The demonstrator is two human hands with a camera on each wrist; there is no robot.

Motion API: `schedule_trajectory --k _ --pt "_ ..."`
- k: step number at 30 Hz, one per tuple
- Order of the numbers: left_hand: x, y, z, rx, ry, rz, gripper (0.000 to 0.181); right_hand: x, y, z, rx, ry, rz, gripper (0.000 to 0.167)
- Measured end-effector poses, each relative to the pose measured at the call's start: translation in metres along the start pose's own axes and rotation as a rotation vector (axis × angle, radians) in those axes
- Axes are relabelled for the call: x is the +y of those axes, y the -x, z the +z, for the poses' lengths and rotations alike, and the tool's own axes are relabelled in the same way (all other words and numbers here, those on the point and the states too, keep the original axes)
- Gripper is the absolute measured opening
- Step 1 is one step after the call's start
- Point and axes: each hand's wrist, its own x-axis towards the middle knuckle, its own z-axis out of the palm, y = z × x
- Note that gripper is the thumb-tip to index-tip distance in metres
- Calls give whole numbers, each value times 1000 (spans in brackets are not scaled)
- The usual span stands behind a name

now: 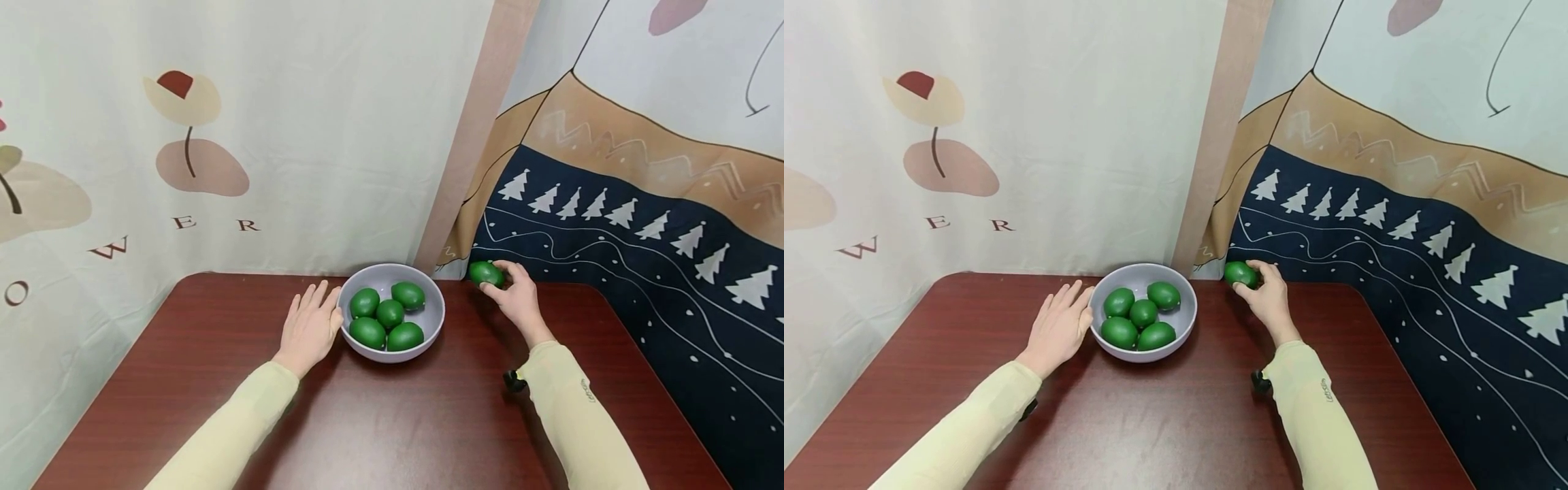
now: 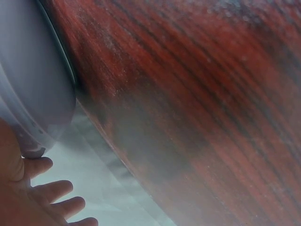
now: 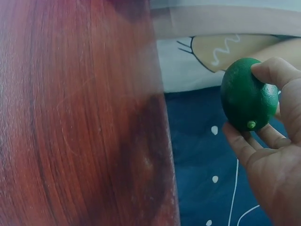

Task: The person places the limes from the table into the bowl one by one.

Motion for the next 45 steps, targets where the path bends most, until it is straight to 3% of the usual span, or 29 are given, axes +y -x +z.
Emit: schedule_trajectory --k 25,35,45 --pt "-1 3 1 11 -2 8 50 -26 6 10 -114 33 -47 48" --pt "-1 2 2 16 -5 10 50 -32 6 13 -136 26 -138 47" --pt "-1 1 2 30 -1 16 50 -46 8 12 -245 -5 -89 48"
